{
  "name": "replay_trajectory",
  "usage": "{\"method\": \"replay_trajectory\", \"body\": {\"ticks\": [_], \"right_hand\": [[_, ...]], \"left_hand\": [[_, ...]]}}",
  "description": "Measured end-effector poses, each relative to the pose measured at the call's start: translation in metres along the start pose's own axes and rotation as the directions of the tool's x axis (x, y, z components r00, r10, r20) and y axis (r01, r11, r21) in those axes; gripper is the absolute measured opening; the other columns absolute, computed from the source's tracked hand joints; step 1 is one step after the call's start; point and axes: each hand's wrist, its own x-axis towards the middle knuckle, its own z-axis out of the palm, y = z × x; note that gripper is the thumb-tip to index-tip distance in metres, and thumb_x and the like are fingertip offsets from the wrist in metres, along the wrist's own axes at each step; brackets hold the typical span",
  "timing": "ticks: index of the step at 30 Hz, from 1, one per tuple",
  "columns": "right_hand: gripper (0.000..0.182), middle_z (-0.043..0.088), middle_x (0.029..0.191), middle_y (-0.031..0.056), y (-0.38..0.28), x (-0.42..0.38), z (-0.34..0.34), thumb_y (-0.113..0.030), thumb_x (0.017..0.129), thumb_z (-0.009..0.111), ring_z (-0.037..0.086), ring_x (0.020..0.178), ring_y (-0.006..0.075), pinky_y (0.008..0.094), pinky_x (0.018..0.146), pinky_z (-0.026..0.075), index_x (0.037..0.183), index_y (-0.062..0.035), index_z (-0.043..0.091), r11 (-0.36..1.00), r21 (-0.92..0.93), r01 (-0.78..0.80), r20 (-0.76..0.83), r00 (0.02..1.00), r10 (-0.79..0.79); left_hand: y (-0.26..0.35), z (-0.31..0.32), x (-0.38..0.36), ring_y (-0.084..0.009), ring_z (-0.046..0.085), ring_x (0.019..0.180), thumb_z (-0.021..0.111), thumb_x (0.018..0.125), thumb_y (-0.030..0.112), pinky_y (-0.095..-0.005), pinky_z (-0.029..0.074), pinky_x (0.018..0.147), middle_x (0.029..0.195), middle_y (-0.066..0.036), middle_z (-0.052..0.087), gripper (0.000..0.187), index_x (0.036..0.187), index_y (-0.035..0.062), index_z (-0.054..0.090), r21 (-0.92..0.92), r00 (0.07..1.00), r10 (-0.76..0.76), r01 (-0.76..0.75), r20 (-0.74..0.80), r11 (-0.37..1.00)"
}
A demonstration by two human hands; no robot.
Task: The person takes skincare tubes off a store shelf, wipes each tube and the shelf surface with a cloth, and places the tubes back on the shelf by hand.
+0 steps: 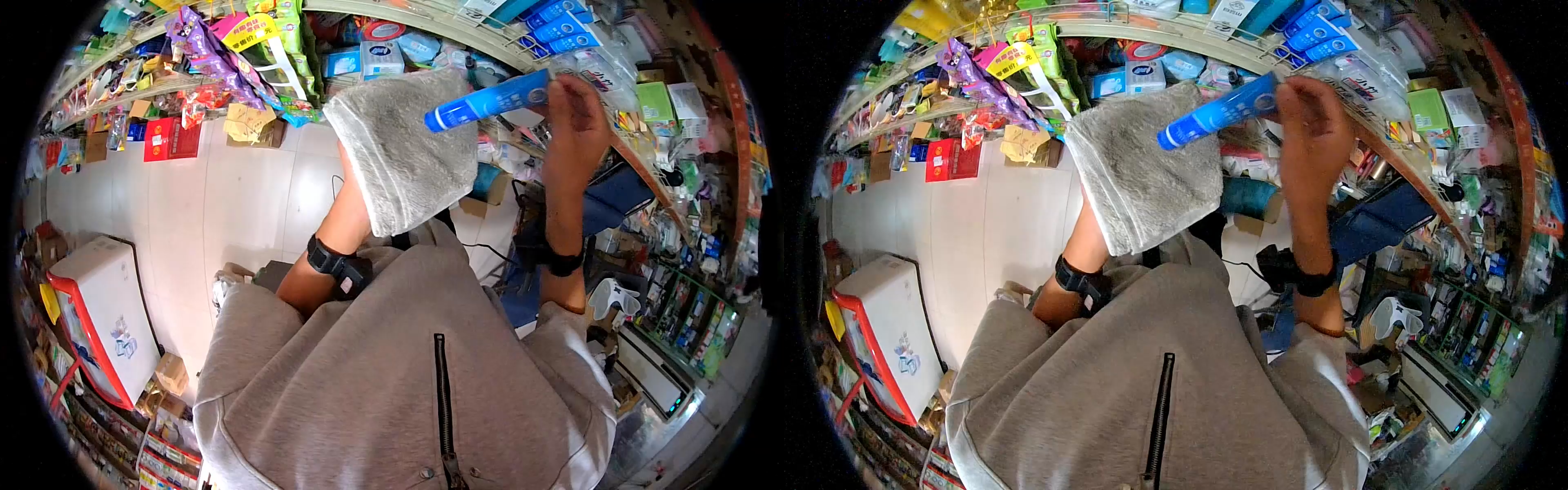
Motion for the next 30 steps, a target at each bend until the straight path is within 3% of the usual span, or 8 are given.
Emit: {"method": "replay_trajectory", "body": {"ticks": [3,6,10,13,16,19,25,30], "right_hand": [[0.015,0.068,0.094,0.0060,0.008,-0.020,0.021,-0.011,0.093,0.069,0.064,0.083,0.0090,0.0227,0.072,0.052,0.102,0.0008,0.067,0.999,-0.006,-0.043,0.037,0.998,0.043],[0.016,0.068,0.094,0.0068,0.005,-0.033,0.033,-0.010,0.093,0.069,0.065,0.083,0.0102,0.0232,0.068,0.053,0.101,0.0021,0.065,0.978,0.130,-0.161,0.084,0.985,0.151],[0.015,0.068,0.095,0.0074,0.005,-0.039,0.039,-0.009,0.092,0.069,0.065,0.084,0.0108,0.0237,0.070,0.054,0.101,0.0019,0.065,0.964,0.187,-0.188,0.086,0.981,0.175],[0.014,0.068,0.095,0.0072,0.007,-0.040,0.039,-0.009,0.092,0.069,0.066,0.084,0.0111,0.0240,0.071,0.055,0.101,0.0015,0.065,0.988,0.151,-0.046,0.076,0.997,0.035],[0.015,0.069,0.095,0.0070,0.000,-0.037,0.037,-0.010,0.092,0.069,0.066,0.084,0.0110,0.0242,0.071,0.054,0.101,0.0016,0.065,0.991,0.134,-0.005,0.039,0.999,-0.001],[0.016,0.069,0.096,0.0073,0.002,-0.032,0.031,-0.010,0.092,0.070,0.065,0.084,0.0107,0.0246,0.071,0.054,0.103,0.0017,0.065,0.994,0.103,-0.021,0.002,1.000,0.021],[0.019,0.069,0.098,0.0089,0.007,-0.029,0.023,-0.011,0.092,0.070,0.064,0.086,0.0103,0.0249,0.072,0.054,0.105,0.0016,0.065,0.965,0.261,-0.035,-0.105,0.992,0.065],[0.015,0.068,0.098,0.0091,-0.006,-0.049,0.033,-0.008,0.091,0.070,0.065,0.086,0.0136,0.0281,0.075,0.054,0.101,0.0006,0.064,0.990,0.017,0.139,-0.136,0.981,-0.135]], "left_hand": [[-0.012,0.012,0.011,-0.0292,0.060,0.110,0.036,0.102,0.049,-0.0435,0.050,0.096,0.124,-0.015,0.059,0.054,0.131,0.0061,0.053,0.119,0.936,0.352,-0.352,0.018,0.929],[-0.018,0.007,0.008,-0.0172,0.062,0.097,0.040,0.105,0.039,-0.0325,0.052,0.085,0.107,-0.005,0.062,0.035,0.119,0.0117,0.057,0.364,0.850,0.525,-0.499,0.030,0.787],[-0.018,0.005,0.014,-0.0166,0.062,0.084,0.044,0.103,0.032,-0.0301,0.052,0.075,0.096,-0.005,0.064,0.029,0.113,0.0110,0.062,0.377,0.832,0.555,-0.510,-0.013,0.773],[-0.011,-0.002,0.019,-0.0167,0.063,0.085,0.045,0.103,0.030,-0.0302,0.052,0.076,0.095,-0.005,0.064,0.028,0.113,0.0103,0.062,0.502,0.865,0.501,-0.426,-0.016,0.752],[-0.007,-0.005,0.023,-0.0204,0.064,0.088,0.046,0.104,0.032,-0.0347,0.055,0.081,0.098,-0.007,0.064,0.031,0.117,0.0084,0.060,0.177,0.976,0.209,-0.194,-0.068,0.965],[-0.007,-0.001,0.019,-0.0211,0.064,0.088,0.046,0.104,0.033,-0.0352,0.055,0.081,0.099,-0.007,0.064,0.031,0.117,0.0081,0.059,0.041,0.997,0.065,-0.063,-0.045,0.997],[-0.002,-0.006,0.021,-0.0225,0.065,0.088,0.046,0.104,0.034,-0.0361,0.056,0.080,0.101,-0.008,0.064,0.032,0.118,0.0075,0.058,0.008,0.966,0.253,-0.253,-0.046,0.967],[-0.005,-0.007,0.014,-0.0216,0.065,0.086,0.046,0.103,0.032,-0.0350,0.055,0.076,0.100,-0.009,0.064,0.031,0.116,0.0062,0.058,0.227,0.864,0.503,-0.494,0.019,0.839]]}}
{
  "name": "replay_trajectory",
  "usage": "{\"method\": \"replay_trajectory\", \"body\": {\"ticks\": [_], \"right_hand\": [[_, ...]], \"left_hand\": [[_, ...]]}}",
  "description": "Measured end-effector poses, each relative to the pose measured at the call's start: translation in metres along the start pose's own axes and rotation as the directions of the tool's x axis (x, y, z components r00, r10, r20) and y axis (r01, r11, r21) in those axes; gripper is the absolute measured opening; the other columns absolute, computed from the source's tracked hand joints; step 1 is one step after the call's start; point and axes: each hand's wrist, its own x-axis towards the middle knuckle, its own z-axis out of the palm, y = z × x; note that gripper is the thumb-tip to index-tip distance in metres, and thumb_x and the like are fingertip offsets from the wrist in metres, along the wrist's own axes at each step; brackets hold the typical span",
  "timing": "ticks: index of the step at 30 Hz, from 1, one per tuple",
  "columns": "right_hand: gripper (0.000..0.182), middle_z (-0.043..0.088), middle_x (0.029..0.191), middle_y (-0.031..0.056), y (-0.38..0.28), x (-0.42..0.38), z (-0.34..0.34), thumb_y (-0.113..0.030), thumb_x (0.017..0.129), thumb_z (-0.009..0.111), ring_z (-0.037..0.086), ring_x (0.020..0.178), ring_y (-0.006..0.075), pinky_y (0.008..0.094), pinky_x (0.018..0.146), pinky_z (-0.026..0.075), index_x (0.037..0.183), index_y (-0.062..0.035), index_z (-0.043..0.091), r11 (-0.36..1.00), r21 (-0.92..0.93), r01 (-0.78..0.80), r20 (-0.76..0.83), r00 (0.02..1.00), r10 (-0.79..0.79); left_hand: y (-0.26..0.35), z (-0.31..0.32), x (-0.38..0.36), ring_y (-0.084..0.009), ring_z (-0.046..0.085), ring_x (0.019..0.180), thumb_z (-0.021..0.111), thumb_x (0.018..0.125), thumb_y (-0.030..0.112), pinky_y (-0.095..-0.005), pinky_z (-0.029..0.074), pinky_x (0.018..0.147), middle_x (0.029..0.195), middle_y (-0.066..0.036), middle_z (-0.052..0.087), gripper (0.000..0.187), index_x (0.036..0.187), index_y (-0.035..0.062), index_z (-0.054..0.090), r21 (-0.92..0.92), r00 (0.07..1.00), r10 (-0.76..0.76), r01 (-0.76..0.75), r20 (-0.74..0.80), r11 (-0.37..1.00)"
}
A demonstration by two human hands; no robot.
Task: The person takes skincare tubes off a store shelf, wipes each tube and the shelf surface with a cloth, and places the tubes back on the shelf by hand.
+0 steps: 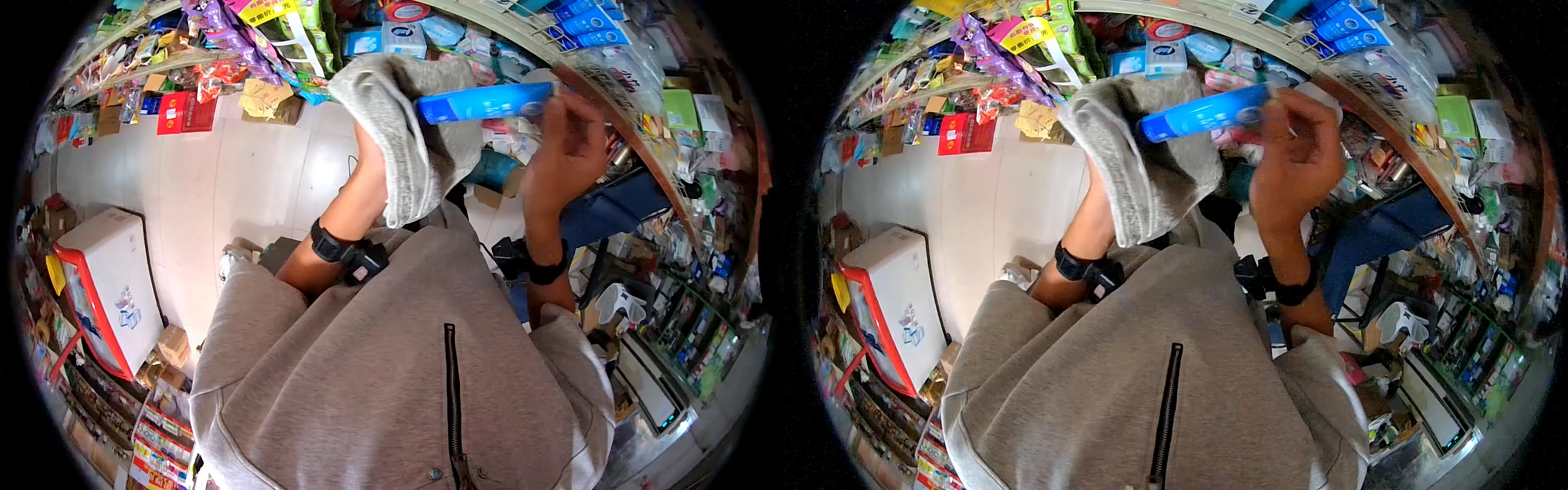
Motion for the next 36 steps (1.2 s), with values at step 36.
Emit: {"method": "replay_trajectory", "body": {"ticks": [36], "right_hand": [[0.013,0.062,0.067,0.0010,-0.019,-0.009,-0.041,-0.012,0.087,0.074,0.054,0.058,0.0055,0.0206,0.051,0.039,0.081,-0.0029,0.067,0.945,-0.321,-0.059,0.445,0.871,0.205]], "left_hand": [[0.022,-0.006,-0.001,-0.0181,0.061,0.091,0.062,0.090,0.008,-0.0326,0.048,0.081,0.101,-0.010,0.066,0.019,0.106,-0.0030,0.064,0.695,0.837,0.479,-0.509,0.264,0.507]]}}
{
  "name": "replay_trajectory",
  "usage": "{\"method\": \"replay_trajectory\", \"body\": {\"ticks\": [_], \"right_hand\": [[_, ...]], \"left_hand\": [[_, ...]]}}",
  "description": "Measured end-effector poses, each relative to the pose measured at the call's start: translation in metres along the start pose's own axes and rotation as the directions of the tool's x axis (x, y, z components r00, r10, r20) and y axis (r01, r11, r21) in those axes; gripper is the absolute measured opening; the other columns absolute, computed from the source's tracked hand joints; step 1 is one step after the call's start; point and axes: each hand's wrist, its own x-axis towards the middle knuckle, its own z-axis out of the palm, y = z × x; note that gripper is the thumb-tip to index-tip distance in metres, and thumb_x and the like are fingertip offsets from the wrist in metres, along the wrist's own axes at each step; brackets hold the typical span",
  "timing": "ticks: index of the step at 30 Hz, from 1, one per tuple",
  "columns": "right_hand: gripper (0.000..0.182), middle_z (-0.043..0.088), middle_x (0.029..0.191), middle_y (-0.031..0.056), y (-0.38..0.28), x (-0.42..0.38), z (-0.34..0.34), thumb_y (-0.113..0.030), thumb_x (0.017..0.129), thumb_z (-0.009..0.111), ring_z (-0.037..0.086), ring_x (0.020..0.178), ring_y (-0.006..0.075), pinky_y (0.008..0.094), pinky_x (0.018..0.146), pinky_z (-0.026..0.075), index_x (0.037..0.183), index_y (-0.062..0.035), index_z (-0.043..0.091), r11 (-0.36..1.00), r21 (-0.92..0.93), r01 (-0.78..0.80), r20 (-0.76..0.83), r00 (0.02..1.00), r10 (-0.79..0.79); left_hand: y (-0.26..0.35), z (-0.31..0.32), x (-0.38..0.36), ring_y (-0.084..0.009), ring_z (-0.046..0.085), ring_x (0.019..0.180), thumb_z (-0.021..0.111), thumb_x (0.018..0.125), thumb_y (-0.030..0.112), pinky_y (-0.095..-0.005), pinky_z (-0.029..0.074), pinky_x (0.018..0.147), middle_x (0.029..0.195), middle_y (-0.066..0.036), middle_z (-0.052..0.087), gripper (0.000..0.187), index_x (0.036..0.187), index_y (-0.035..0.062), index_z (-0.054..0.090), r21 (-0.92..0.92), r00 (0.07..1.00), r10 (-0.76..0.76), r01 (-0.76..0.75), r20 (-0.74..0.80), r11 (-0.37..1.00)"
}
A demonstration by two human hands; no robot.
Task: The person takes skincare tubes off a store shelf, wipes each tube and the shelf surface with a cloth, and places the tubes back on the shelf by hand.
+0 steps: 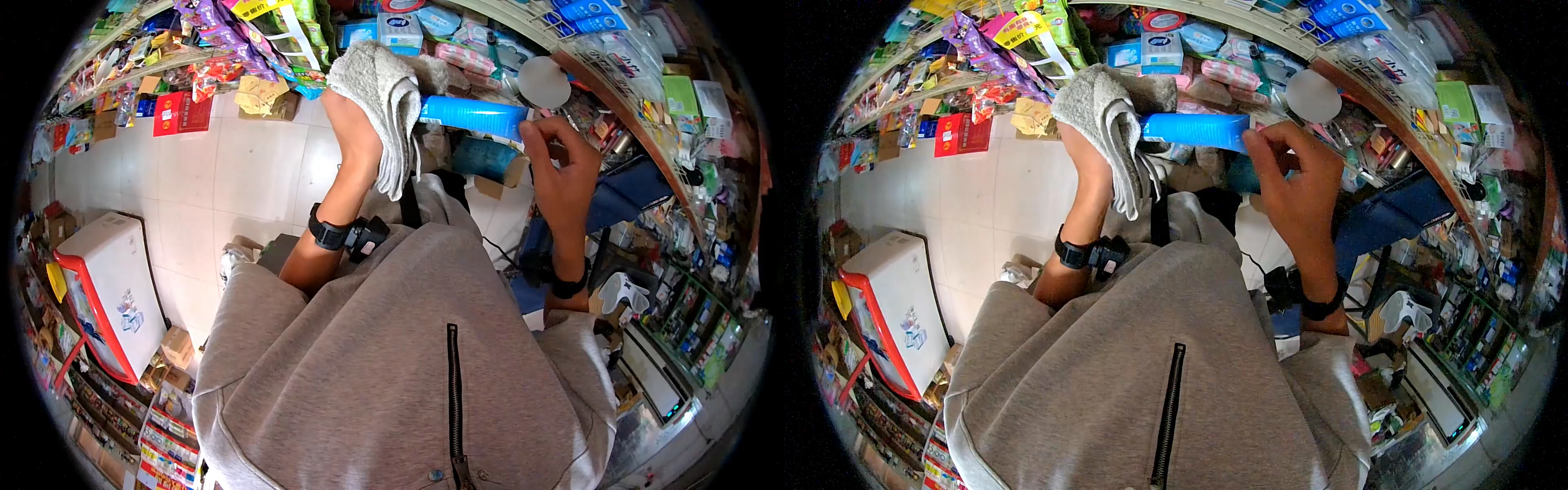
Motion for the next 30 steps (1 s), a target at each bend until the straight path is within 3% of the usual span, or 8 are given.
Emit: {"method": "replay_trajectory", "body": {"ticks": [4,10,13,15,19,21,26,30], "right_hand": [[0.022,0.058,0.063,-0.0028,0.006,-0.002,-0.002,-0.018,0.092,0.070,0.047,0.054,0.0027,0.0201,0.049,0.034,0.077,-0.0028,0.066,0.887,0.287,-0.361,0.158,0.931,0.328],[0.015,0.063,0.075,-0.0001,-0.001,-0.006,0.002,-0.017,0.093,0.067,0.051,0.062,0.0027,0.0208,0.055,0.039,0.087,-0.0031,0.067,0.817,0.468,-0.336,0.244,0.938,0.246],[0.016,0.068,0.089,0.0039,0.011,-0.012,0.029,-0.017,0.090,0.072,0.061,0.076,0.0100,0.0253,0.067,0.047,0.097,-0.0038,0.068,0.914,0.394,-0.100,0.037,0.995,0.093],[0.021,0.068,0.093,0.0056,0.008,-0.013,0.045,-0.018,0.086,0.076,0.062,0.083,0.0146,0.0282,0.073,0.048,0.100,-0.0039,0.068,0.946,0.319,-0.053,0.051,0.998,0.039],[0.036,0.069,0.100,0.0094,0.025,-0.011,0.069,-0.020,0.076,0.086,0.065,0.094,0.0250,0.0341,0.083,0.049,0.103,-0.0032,0.068,0.982,0.166,0.093,-0.013,0.996,-0.092],[0.030,0.067,0.109,0.0081,0.025,-0.009,0.071,0.002,0.082,0.075,0.062,0.102,0.0166,0.0314,0.091,0.047,0.111,0.0014,0.065,0.984,0.157,0.082,0.007,0.996,-0.084],[0.021,0.066,0.101,0.0040,0.023,-0.007,0.071,-0.010,0.085,0.076,0.059,0.092,0.0104,0.0267,0.079,0.047,0.103,-0.0016,0.068,0.718,0.679,-0.155,-0.043,0.967,0.249],[0.028,0.069,0.095,0.0055,0.008,-0.003,0.058,-0.010,0.086,0.075,0.063,0.083,0.0106,0.0248,0.074,0.050,0.110,-0.0011,0.065,0.809,0.571,-0.140,-0.049,0.978,0.204]], "left_hand": [[-0.007,-0.007,-0.003,-0.0234,0.059,0.108,0.067,0.088,0.010,-0.0358,0.045,0.096,0.117,-0.013,0.062,0.036,0.121,-0.0031,0.058,0.022,0.999,0.017,-0.018,0.036,1.000],[-0.033,-0.004,0.000,-0.0151,0.062,0.079,0.057,0.092,0.005,-0.0300,0.050,0.071,0.091,-0.006,0.067,0.015,0.101,-0.0033,0.066,-0.131,0.990,-0.142,0.144,0.023,0.981],[-0.046,0.005,-0.010,-0.0169,0.064,0.085,0.055,0.099,0.016,-0.0319,0.053,0.075,0.098,-0.006,0.064,0.021,0.115,0.0038,0.060,-0.707,0.791,-0.602,0.487,0.108,0.513],[-0.042,0.013,-0.012,-0.0176,0.064,0.086,0.051,0.101,0.019,-0.0325,0.054,0.076,0.097,-0.006,0.064,0.022,0.114,0.0049,0.061,-0.724,0.763,-0.623,0.527,0.172,0.446],[-0.025,0.021,-0.024,-0.0145,0.062,0.084,0.052,0.100,0.017,-0.0293,0.051,0.073,0.098,-0.005,0.064,0.021,0.114,0.0045,0.061,-0.531,0.844,-0.496,0.522,0.206,0.667],[-0.021,0.025,-0.025,-0.0128,0.062,0.080,0.052,0.099,0.012,-0.0285,0.051,0.070,0.094,-0.005,0.066,0.018,0.109,0.0024,0.065,-0.409,0.859,-0.492,0.503,0.141,0.761],[-0.034,0.020,-0.023,-0.0145,0.063,0.082,0.054,0.097,0.010,-0.0296,0.052,0.072,0.095,-0.005,0.067,0.017,0.108,0.0015,0.064,-0.191,0.958,-0.284,0.288,0.049,0.939],[-0.080,0.002,-0.007,-0.0250,0.061,0.107,0.039,0.104,0.041,-0.0390,0.052,0.093,0.120,-0.012,0.060,0.046,0.130,0.0049,0.051,-0.703,0.771,-0.528,0.593,0.355,0.392]]}}
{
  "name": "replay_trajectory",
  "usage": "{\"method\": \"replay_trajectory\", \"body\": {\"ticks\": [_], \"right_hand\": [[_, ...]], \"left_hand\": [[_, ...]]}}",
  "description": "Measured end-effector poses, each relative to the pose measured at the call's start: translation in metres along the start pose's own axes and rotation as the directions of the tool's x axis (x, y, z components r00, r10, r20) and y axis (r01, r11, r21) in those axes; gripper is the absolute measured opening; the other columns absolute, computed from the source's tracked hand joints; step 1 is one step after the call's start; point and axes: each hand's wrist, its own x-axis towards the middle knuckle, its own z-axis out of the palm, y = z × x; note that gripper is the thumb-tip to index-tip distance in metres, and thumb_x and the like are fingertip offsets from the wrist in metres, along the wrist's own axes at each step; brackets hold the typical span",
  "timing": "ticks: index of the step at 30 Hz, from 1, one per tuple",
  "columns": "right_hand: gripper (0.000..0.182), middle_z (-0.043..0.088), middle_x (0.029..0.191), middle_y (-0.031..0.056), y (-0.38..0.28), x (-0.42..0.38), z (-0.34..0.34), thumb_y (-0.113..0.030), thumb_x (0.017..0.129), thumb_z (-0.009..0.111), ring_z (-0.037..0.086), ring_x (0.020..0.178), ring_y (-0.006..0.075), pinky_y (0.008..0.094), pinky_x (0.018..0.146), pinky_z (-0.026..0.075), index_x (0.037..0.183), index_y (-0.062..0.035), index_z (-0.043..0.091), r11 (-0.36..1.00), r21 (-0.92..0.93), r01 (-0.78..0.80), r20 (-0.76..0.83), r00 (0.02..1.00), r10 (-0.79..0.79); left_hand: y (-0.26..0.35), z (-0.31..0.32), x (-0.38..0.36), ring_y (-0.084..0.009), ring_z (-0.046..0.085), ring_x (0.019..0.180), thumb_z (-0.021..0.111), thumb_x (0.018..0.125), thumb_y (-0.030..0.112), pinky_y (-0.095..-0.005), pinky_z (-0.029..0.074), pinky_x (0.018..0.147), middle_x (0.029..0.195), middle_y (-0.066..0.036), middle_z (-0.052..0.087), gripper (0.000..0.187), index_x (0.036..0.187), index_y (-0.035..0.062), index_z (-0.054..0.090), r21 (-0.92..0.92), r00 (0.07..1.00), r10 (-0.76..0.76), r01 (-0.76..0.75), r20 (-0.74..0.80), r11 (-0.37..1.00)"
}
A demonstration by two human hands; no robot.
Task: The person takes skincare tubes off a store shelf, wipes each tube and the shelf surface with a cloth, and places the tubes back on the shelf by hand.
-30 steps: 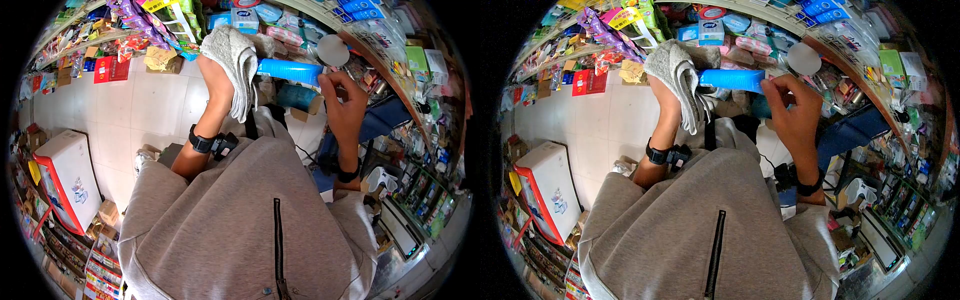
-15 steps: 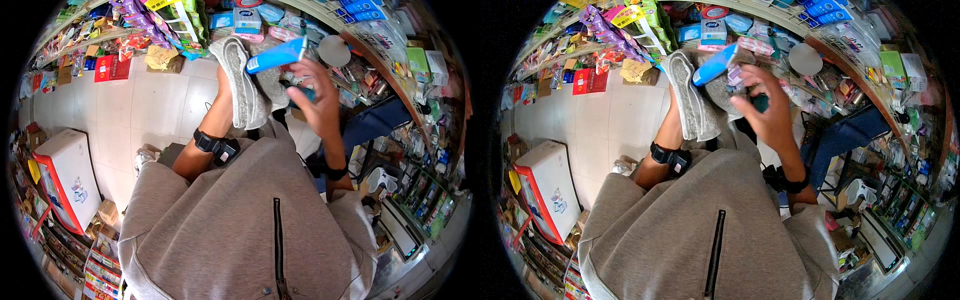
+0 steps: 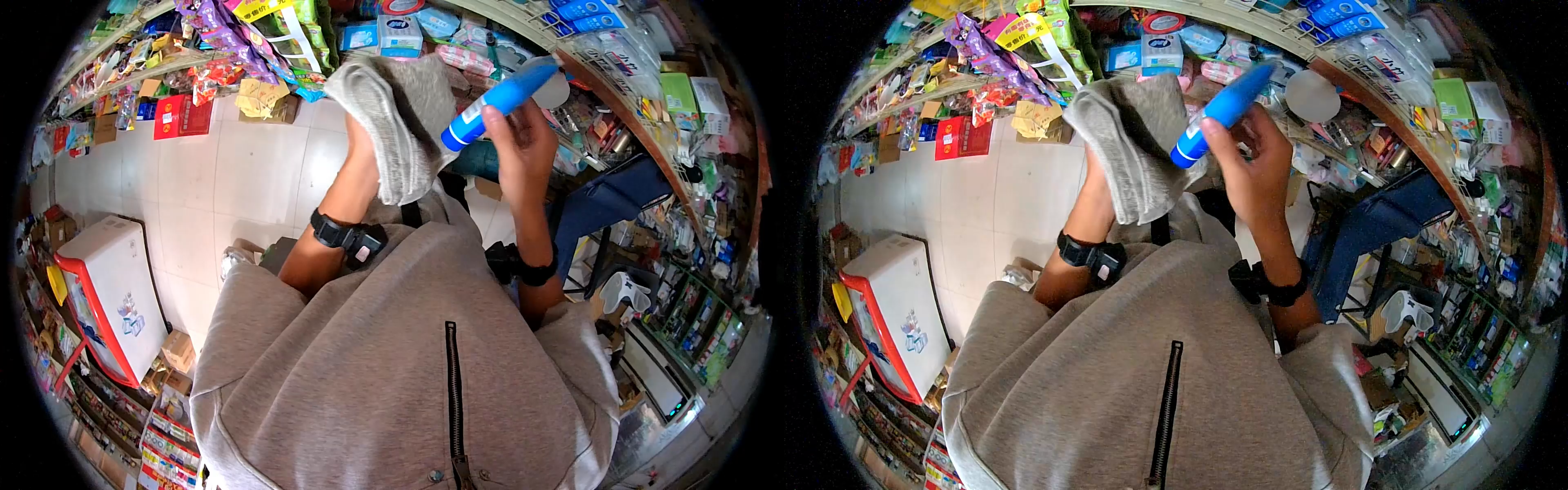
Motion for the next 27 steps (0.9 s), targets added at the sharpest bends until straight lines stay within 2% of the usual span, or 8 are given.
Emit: {"method": "replay_trajectory", "body": {"ticks": [2,7,10,12,15,16,23,27], "right_hand": [[0.037,0.071,0.085,0.0086,-0.007,0.003,0.002,-0.015,0.081,0.081,0.067,0.071,0.0137,0.0247,0.064,0.053,0.111,-0.0021,0.063,0.929,-0.340,0.147,0.103,0.988,-0.119],[0.054,0.070,0.088,0.0124,0.000,0.005,0.031,-0.024,0.072,0.088,0.068,0.073,0.0206,0.0314,0.063,0.055,0.113,-0.0027,0.060,0.764,-0.597,0.244,0.136,0.970,-0.203],[0.050,0.069,0.094,0.0144,-0.006,-0.004,0.037,-0.020,0.072,0.086,0.068,0.079,0.0248,0.0345,0.066,0.055,0.112,-0.0021,0.062,0.792,-0.560,0.245,0.171,0.969,-0.179],[0.044,0.066,0.099,0.0144,-0.007,-0.007,0.035,-0.012,0.073,0.083,0.066,0.084,0.0279,0.0362,0.070,0.053,0.112,-0.0013,0.065,0.680,-0.568,0.463,0.278,0.886,-0.371],[0.042,0.063,0.100,0.0123,-0.009,-0.014,0.037,-0.006,0.073,0.079,0.064,0.087,0.0295,0.0375,0.073,0.051,0.113,-0.0024,0.067,0.534,-0.634,0.559,0.388,0.828,-0.405],[0.044,0.061,0.098,0.0105,-0.010,-0.016,0.036,-0.003,0.074,0.077,0.064,0.086,0.0287,0.0379,0.073,0.051,0.117,-0.0035,0.067,0.550,-0.645,0.530,0.381,0.847,-0.370],[0.032,0.064,0.094,0.0109,-0.006,-0.016,0.030,0.001,0.069,0.080,0.065,0.084,0.0283,0.0366,0.073,0.052,0.096,-0.0019,0.063,0.681,-0.565,0.466,0.260,0.884,-0.390],[0.032,0.064,0.094,0.0111,-0.010,-0.020,0.030,0.000,0.069,0.082,0.065,0.084,0.0281,0.0351,0.073,0.052,0.094,-0.0016,0.062,0.728,-0.548,0.413,0.209,0.909,-0.359]], "left_hand": [[0.020,0.030,-0.020,-0.0266,0.061,0.108,0.038,0.102,0.046,-0.0404,0.051,0.094,0.120,-0.013,0.060,0.051,0.131,0.0051,0.051,-0.014,0.994,-0.095,0.094,-0.049,0.995],[0.026,0.062,-0.049,-0.0281,0.063,0.101,0.038,0.098,0.050,-0.0434,0.053,0.089,0.114,-0.014,0.063,0.055,0.126,0.0061,0.056,-0.062,0.991,-0.133,0.133,-0.006,0.989],[0.025,0.065,-0.056,-0.0343,0.060,0.111,0.037,0.099,0.051,-0.0491,0.049,0.099,0.126,-0.018,0.060,0.059,0.134,0.0061,0.051,-0.075,0.994,-0.106,0.108,0.020,0.991],[0.029,0.070,-0.059,-0.0258,0.064,0.093,0.038,0.099,0.049,-0.0408,0.054,0.080,0.105,-0.012,0.064,0.049,0.114,0.0084,0.059,-0.170,0.994,-0.107,0.102,-0.022,0.980],[0.030,0.056,-0.049,-0.0238,0.063,0.085,0.040,0.098,0.051,-0.0390,0.054,0.074,0.097,-0.010,0.064,0.046,0.102,0.0102,0.060,-0.134,1.000,-0.031,0.031,-0.003,0.990],[0.030,0.065,-0.053,-0.0222,0.062,0.080,0.040,0.099,0.050,-0.0381,0.053,0.069,0.092,-0.009,0.063,0.043,0.096,0.0114,0.059,-0.106,0.993,-0.016,0.003,-0.118,0.994],[0.024,0.080,-0.057,-0.0213,0.060,0.087,0.036,0.095,0.067,-0.0400,0.052,0.077,0.094,-0.006,0.062,0.058,0.098,0.0145,0.059,-0.127,0.961,-0.014,-0.022,-0.275,0.992],[0.018,0.075,-0.056,-0.0236,0.060,0.095,0.035,0.092,0.074,-0.0410,0.052,0.085,0.110,-0.007,0.061,0.069,0.116,0.0132,0.057,-0.123,0.960,-0.012,-0.023,-0.280,0.992]]}}
